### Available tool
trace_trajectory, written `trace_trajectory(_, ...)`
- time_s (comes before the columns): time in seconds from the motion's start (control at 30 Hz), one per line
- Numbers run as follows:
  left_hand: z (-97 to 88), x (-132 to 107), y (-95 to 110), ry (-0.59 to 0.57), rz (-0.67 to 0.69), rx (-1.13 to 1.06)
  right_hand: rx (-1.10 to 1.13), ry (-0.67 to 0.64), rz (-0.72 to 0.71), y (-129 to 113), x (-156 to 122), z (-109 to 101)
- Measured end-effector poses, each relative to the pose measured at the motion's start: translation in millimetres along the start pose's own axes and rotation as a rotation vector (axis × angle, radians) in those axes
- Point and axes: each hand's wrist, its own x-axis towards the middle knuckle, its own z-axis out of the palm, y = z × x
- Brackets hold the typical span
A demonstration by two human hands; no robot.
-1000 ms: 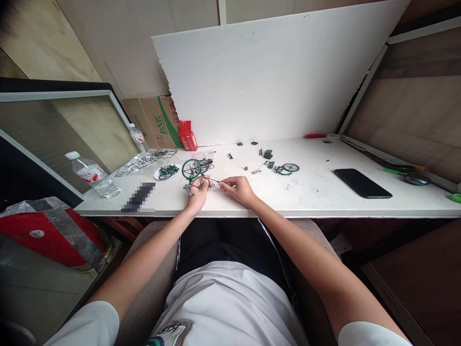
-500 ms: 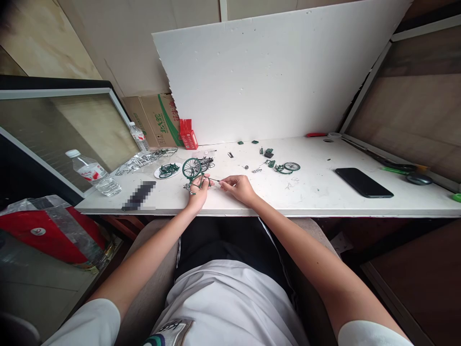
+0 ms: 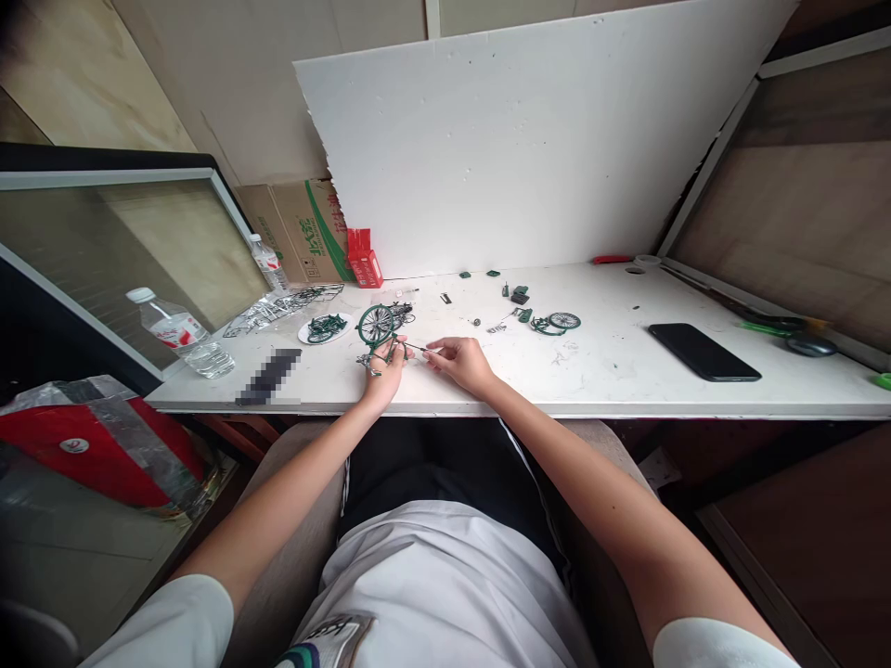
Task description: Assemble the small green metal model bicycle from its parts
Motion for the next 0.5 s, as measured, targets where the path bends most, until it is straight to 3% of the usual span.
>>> trace_trajectory(0.23,1.1,-3.0,5.9,0.02,-0.03,0.059,-0.009,0.035,-0.005,8.0,0.3,3.3)
trace_trajectory(0.5,4.0,-5.2,6.1,0.051,-0.022,0.058,-0.151,0.011,-0.039,-7.0,-0.9,0.5)
